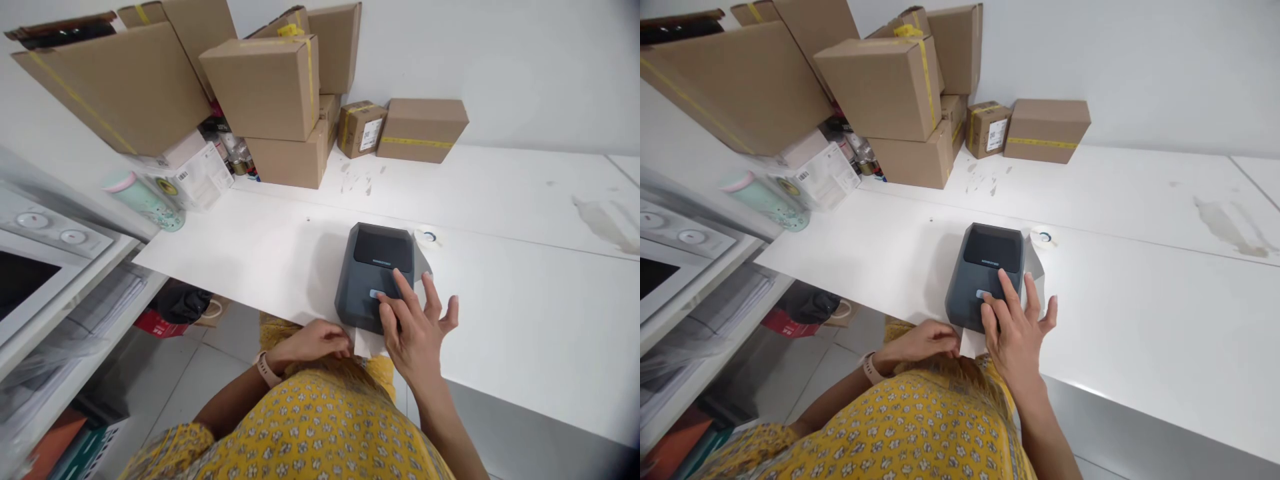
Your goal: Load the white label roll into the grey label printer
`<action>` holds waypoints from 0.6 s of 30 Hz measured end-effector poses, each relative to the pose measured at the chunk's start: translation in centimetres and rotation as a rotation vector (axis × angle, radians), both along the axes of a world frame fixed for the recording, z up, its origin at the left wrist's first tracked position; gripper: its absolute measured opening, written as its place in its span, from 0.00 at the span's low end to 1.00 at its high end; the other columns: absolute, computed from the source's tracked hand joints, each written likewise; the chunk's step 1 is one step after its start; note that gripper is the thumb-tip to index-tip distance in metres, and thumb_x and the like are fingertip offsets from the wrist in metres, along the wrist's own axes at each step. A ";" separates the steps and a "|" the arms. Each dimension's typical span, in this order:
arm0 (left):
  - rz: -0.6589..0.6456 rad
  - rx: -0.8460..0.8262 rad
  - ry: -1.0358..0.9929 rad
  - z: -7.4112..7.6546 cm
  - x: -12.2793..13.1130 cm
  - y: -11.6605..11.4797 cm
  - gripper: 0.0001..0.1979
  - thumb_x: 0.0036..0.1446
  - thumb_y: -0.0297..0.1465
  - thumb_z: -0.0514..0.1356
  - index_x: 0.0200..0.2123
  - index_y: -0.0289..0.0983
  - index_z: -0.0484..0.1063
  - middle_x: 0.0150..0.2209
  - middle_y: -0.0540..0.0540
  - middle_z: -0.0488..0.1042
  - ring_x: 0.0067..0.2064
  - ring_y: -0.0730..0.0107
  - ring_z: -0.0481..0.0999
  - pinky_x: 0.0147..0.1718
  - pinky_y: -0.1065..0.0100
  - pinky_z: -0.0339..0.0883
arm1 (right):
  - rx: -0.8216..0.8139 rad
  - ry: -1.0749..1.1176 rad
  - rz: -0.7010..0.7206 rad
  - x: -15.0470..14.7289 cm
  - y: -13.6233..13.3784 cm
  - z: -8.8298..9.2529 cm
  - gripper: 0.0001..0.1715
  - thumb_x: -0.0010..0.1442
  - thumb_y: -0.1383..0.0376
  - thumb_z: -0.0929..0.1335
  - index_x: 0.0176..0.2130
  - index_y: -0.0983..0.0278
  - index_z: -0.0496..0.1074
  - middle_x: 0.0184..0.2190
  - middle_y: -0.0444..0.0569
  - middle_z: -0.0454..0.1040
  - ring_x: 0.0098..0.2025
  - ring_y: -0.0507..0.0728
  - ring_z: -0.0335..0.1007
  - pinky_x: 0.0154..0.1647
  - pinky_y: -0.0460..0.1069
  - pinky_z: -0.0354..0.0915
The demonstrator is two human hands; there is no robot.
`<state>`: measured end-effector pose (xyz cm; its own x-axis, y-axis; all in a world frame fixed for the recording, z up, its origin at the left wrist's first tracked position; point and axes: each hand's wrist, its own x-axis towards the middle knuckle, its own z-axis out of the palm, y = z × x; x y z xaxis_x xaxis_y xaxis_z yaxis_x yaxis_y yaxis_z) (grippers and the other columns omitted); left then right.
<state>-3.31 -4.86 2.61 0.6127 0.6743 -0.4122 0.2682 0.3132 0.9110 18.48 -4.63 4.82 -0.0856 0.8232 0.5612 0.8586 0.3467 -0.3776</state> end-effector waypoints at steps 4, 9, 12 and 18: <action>0.319 0.170 0.074 1.7 -1.5 0.9 0.21 0.65 0.48 0.58 0.34 0.36 0.77 0.31 0.46 0.79 0.34 0.66 0.79 0.38 0.66 0.72 | -0.016 -0.002 0.018 0.1 0.5 -0.2 0.08 0.70 0.62 0.65 0.42 0.55 0.75 0.63 0.43 0.73 0.74 0.69 0.50 0.71 0.76 0.29; 0.598 0.442 0.089 2.9 -0.3 1.1 0.21 0.67 0.45 0.57 0.56 0.40 0.74 0.58 0.40 0.77 0.57 0.56 0.76 0.55 0.58 0.71 | -0.126 0.324 0.015 0.6 -2.0 -2.6 0.22 0.71 0.56 0.63 0.62 0.51 0.67 0.74 0.47 0.53 0.76 0.68 0.43 0.71 0.73 0.45; 0.532 0.465 0.014 2.7 0.8 0.7 0.28 0.69 0.45 0.55 0.68 0.43 0.62 0.71 0.41 0.62 0.69 0.53 0.64 0.67 0.53 0.61 | -0.234 0.552 -0.056 0.7 -4.2 -3.8 0.35 0.72 0.53 0.60 0.73 0.50 0.49 0.76 0.51 0.46 0.77 0.67 0.41 0.72 0.72 0.49; 0.478 0.533 -0.087 2.8 1.9 0.8 0.27 0.72 0.45 0.49 0.70 0.46 0.60 0.74 0.45 0.56 0.76 0.55 0.49 0.74 0.53 0.47 | -0.270 0.594 -0.061 0.9 -4.3 -4.1 0.41 0.72 0.47 0.57 0.75 0.50 0.37 0.77 0.50 0.40 0.78 0.70 0.36 0.73 0.75 0.44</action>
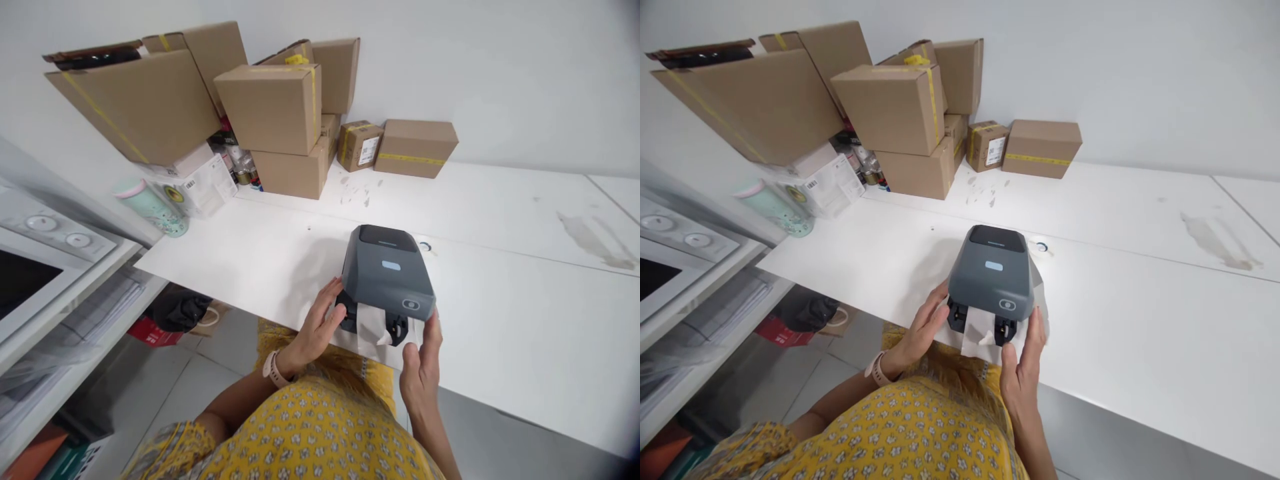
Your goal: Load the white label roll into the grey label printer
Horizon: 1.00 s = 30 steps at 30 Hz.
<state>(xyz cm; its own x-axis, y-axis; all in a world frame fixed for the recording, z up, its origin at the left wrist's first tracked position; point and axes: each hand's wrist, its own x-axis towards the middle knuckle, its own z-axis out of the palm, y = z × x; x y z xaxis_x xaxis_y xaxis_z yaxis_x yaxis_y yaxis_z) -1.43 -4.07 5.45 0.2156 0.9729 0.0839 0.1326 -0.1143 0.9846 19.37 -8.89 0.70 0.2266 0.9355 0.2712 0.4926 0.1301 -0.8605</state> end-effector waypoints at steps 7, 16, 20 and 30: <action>0.163 -0.018 0.135 -2.1 0.4 3.9 0.30 0.68 0.46 0.55 0.69 0.42 0.59 0.71 0.37 0.60 0.70 0.49 0.62 0.65 0.49 0.64 | 0.250 -0.121 0.070 0.1 5.6 3.4 0.46 0.71 0.46 0.57 0.76 0.52 0.29 0.78 0.51 0.34 0.78 0.72 0.32 0.72 0.76 0.43; 0.088 -0.062 0.244 -3.5 2.4 8.9 0.39 0.61 0.42 0.63 0.71 0.39 0.53 0.70 0.35 0.62 0.69 0.45 0.63 0.67 0.46 0.58 | 0.402 -0.233 -0.002 1.4 14.2 7.5 0.41 0.72 0.52 0.59 0.75 0.55 0.40 0.75 0.55 0.48 0.76 0.66 0.44 0.73 0.70 0.48; 0.092 -0.074 0.247 -3.5 2.5 9.0 0.37 0.62 0.39 0.61 0.71 0.40 0.53 0.67 0.39 0.67 0.65 0.48 0.69 0.64 0.49 0.63 | 0.322 -0.282 0.090 2.8 17.5 8.2 0.43 0.69 0.49 0.63 0.75 0.55 0.44 0.76 0.55 0.47 0.77 0.66 0.42 0.73 0.69 0.50; 0.104 -0.086 0.407 -2.8 3.1 8.8 0.39 0.62 0.38 0.57 0.73 0.39 0.49 0.59 0.39 0.76 0.57 0.47 0.76 0.57 0.52 0.69 | 0.358 -0.561 0.154 1.6 16.3 7.1 0.24 0.70 0.59 0.61 0.61 0.63 0.70 0.60 0.58 0.74 0.62 0.63 0.71 0.63 0.60 0.65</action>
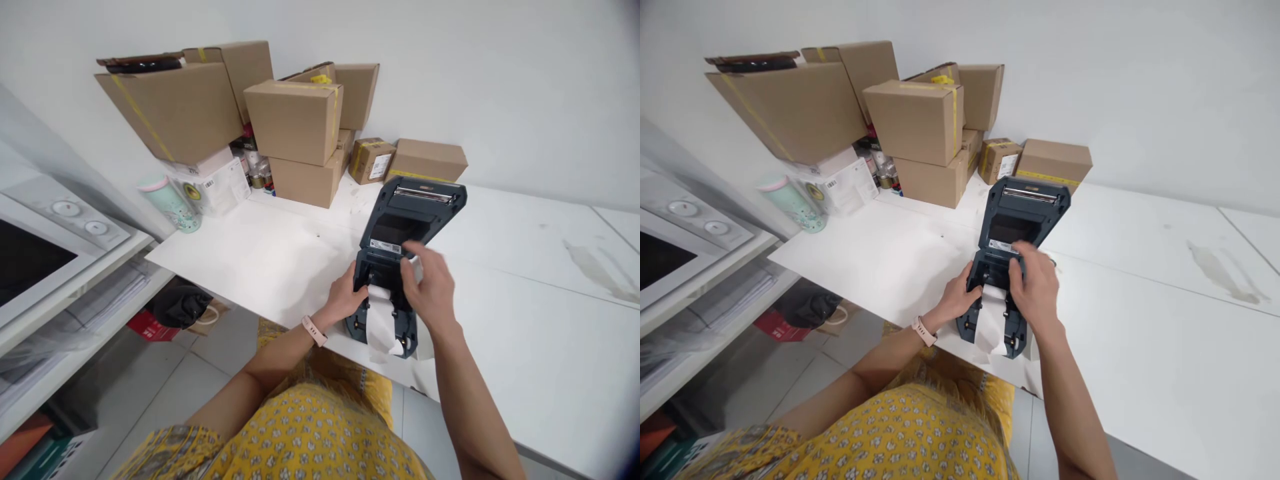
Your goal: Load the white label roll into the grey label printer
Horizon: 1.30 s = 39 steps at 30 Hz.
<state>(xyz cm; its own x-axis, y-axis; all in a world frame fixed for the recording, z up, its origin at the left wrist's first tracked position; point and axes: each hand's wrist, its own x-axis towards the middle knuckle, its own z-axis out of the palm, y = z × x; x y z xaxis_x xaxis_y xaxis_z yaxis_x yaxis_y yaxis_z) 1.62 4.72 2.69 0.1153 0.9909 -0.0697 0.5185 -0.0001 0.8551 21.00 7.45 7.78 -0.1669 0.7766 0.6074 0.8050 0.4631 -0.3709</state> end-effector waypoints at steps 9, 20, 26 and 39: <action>-0.041 0.101 0.201 0.0 0.0 -0.2 0.41 0.63 0.27 0.48 0.75 0.31 0.30 0.40 0.40 0.80 0.40 0.55 0.79 0.44 0.57 0.70 | -0.500 -0.790 0.244 -1.7 0.6 -2.5 0.24 0.66 0.72 0.58 0.53 0.64 0.76 0.45 0.56 0.83 0.56 0.63 0.76 0.73 0.65 0.39; 0.006 0.124 0.170 0.4 0.1 -0.5 0.34 0.64 0.26 0.48 0.73 0.37 0.49 0.47 0.39 0.80 0.45 0.54 0.79 0.48 0.56 0.68 | -0.633 -0.661 0.364 -2.0 2.0 -1.1 0.24 0.57 0.70 0.67 0.53 0.64 0.76 0.47 0.59 0.80 0.54 0.67 0.75 0.63 0.64 0.61; -0.009 0.151 0.154 -0.1 -0.1 -0.6 0.31 0.67 0.27 0.47 0.72 0.38 0.51 0.36 0.44 0.79 0.35 0.58 0.77 0.42 0.58 0.69 | -0.502 0.114 0.415 6.1 -2.7 2.3 0.23 0.62 0.52 0.69 0.55 0.54 0.71 0.53 0.52 0.76 0.55 0.63 0.74 0.58 0.59 0.70; 0.028 0.128 0.162 -0.1 0.2 -0.5 0.31 0.65 0.27 0.48 0.72 0.39 0.54 0.28 0.49 0.75 0.31 0.62 0.74 0.42 0.61 0.68 | -0.582 0.740 -0.337 12.8 -4.7 -11.2 0.32 0.49 0.50 0.76 0.51 0.61 0.75 0.46 0.55 0.81 0.44 0.64 0.80 0.40 0.56 0.76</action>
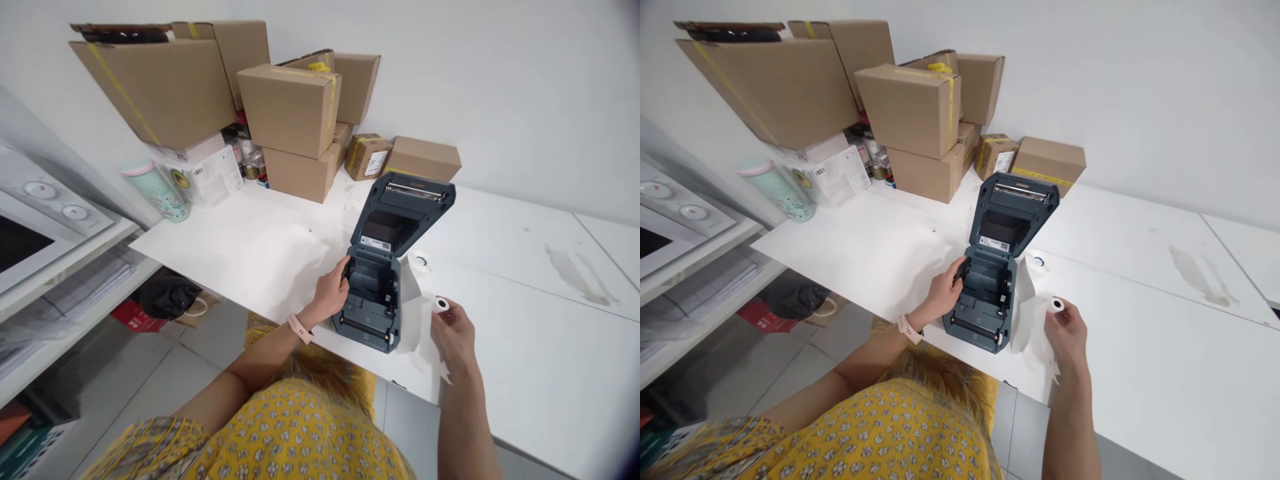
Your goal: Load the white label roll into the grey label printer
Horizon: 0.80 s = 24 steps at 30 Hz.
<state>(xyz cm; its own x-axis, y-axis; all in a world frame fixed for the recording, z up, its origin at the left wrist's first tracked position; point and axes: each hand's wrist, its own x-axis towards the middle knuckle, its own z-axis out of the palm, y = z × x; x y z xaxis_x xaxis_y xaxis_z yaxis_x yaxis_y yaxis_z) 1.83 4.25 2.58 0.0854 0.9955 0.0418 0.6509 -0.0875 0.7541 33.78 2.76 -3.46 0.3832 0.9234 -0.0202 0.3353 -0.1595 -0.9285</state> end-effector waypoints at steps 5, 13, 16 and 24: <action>-0.004 0.012 0.030 0.1 -0.1 0.0 0.31 0.66 0.27 0.47 0.72 0.38 0.53 0.31 0.47 0.76 0.33 0.59 0.75 0.43 0.59 0.68 | -0.030 0.034 0.157 0.9 -1.0 1.9 0.43 0.54 0.49 0.75 0.65 0.53 0.66 0.61 0.55 0.74 0.61 0.67 0.73 0.56 0.61 0.74; -0.029 0.011 0.063 0.5 -0.1 -0.2 0.37 0.65 0.26 0.46 0.75 0.38 0.40 0.35 0.44 0.78 0.37 0.57 0.77 0.48 0.56 0.68 | 0.111 -0.194 0.278 2.2 6.0 5.8 0.46 0.52 0.48 0.77 0.65 0.56 0.66 0.67 0.56 0.68 0.69 0.67 0.62 0.70 0.68 0.59; -0.029 0.016 0.026 0.2 -0.1 -0.2 0.36 0.66 0.26 0.47 0.75 0.38 0.39 0.38 0.44 0.79 0.37 0.58 0.77 0.49 0.56 0.68 | 0.028 -0.352 0.404 1.1 10.3 5.7 0.52 0.45 0.49 0.78 0.64 0.60 0.65 0.65 0.60 0.68 0.65 0.70 0.67 0.64 0.65 0.65; -0.046 -0.009 -0.020 0.3 -0.2 -0.3 0.36 0.66 0.27 0.45 0.75 0.34 0.37 0.41 0.39 0.79 0.37 0.55 0.77 0.46 0.52 0.70 | 0.044 -0.446 0.339 -0.1 12.1 5.3 0.40 0.43 0.53 0.76 0.53 0.65 0.71 0.45 0.55 0.79 0.43 0.63 0.77 0.44 0.56 0.72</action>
